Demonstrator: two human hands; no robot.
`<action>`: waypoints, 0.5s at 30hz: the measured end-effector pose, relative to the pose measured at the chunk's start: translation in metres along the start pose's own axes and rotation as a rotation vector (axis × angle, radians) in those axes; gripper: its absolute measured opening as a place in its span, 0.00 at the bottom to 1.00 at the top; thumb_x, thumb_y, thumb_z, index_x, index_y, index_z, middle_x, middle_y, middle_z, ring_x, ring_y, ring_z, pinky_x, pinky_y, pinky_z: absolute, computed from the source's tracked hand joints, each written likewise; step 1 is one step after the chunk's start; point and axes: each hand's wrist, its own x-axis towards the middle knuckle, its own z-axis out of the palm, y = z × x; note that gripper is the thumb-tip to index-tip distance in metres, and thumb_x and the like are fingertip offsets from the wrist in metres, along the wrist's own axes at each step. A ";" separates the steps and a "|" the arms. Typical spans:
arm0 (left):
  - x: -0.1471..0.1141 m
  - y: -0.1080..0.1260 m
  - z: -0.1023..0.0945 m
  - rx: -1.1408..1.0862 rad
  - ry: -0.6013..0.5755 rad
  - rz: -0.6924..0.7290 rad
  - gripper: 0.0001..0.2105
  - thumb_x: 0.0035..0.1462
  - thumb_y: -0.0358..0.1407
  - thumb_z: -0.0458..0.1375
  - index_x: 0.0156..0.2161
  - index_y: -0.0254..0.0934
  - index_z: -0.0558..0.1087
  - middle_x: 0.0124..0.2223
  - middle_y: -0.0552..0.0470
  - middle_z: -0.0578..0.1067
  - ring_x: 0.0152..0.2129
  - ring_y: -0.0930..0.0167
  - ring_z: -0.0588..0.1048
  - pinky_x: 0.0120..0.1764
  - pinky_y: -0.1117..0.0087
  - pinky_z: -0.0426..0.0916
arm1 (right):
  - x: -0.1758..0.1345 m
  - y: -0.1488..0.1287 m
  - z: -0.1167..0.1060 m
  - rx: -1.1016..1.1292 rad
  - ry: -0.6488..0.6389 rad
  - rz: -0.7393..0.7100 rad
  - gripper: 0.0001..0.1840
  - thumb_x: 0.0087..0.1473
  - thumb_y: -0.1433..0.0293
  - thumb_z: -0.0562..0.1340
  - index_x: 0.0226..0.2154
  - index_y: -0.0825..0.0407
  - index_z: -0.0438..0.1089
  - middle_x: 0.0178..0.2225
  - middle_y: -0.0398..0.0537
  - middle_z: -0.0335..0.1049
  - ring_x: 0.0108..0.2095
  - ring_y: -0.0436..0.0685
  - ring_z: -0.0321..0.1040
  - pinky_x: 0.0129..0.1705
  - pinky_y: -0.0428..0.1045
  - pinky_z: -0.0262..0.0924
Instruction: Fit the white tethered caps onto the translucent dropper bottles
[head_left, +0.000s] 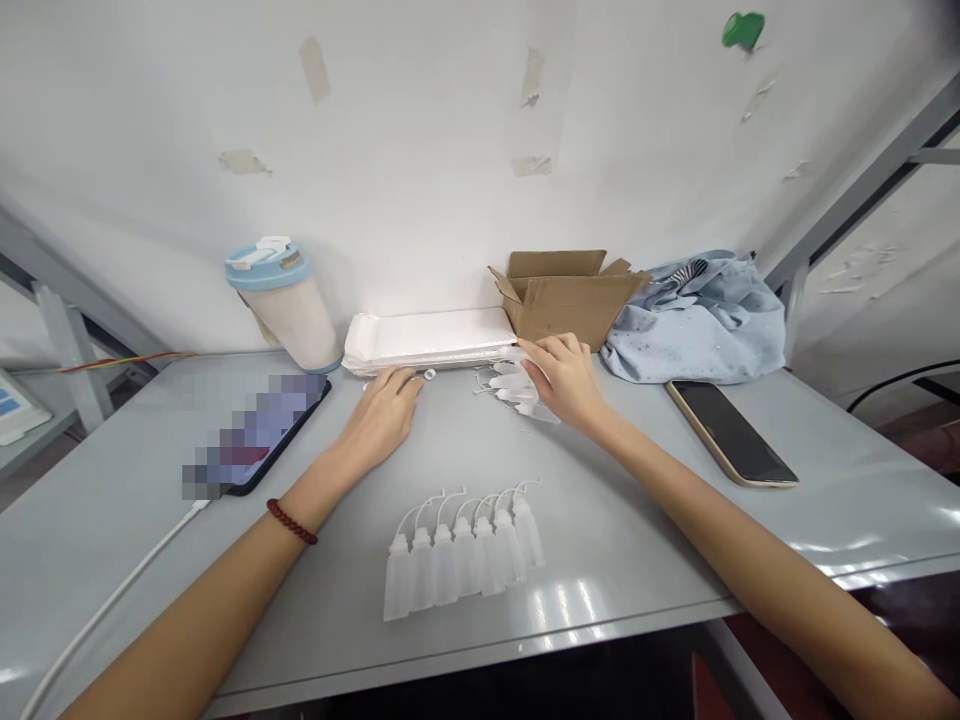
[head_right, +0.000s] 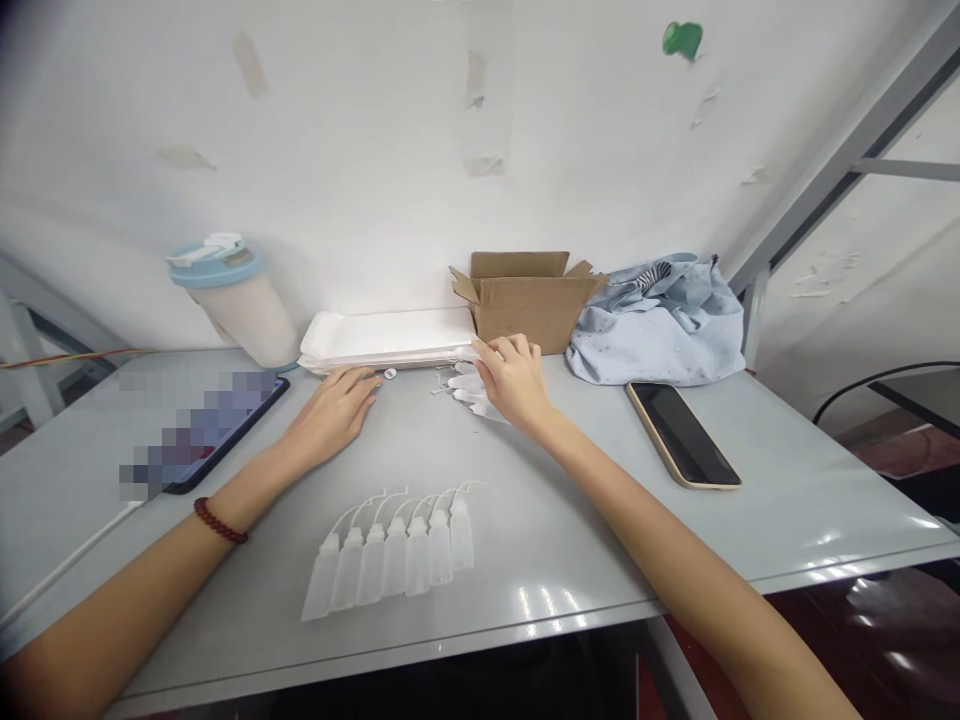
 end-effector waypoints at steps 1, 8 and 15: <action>0.000 0.000 0.001 0.010 0.002 0.014 0.15 0.60 0.27 0.44 0.47 0.30 0.69 0.48 0.36 0.69 0.49 0.56 0.65 0.48 0.52 0.66 | 0.000 0.000 0.001 -0.026 -0.005 -0.002 0.20 0.62 0.67 0.49 0.52 0.52 0.67 0.42 0.56 0.70 0.45 0.64 0.56 0.42 0.56 0.48; 0.001 -0.003 0.003 0.055 -0.003 0.034 0.14 0.60 0.25 0.44 0.44 0.31 0.71 0.45 0.39 0.71 0.46 0.59 0.67 0.48 0.54 0.67 | -0.003 0.002 0.003 -0.058 0.031 -0.035 0.19 0.61 0.68 0.51 0.52 0.54 0.65 0.48 0.59 0.67 0.49 0.65 0.57 0.45 0.58 0.52; -0.003 0.029 -0.026 -0.040 0.085 0.007 0.13 0.62 0.29 0.45 0.47 0.27 0.69 0.48 0.35 0.71 0.48 0.57 0.67 0.50 0.53 0.66 | -0.018 -0.045 -0.034 0.152 0.093 -0.181 0.20 0.62 0.66 0.51 0.54 0.55 0.62 0.51 0.60 0.66 0.52 0.64 0.61 0.51 0.59 0.57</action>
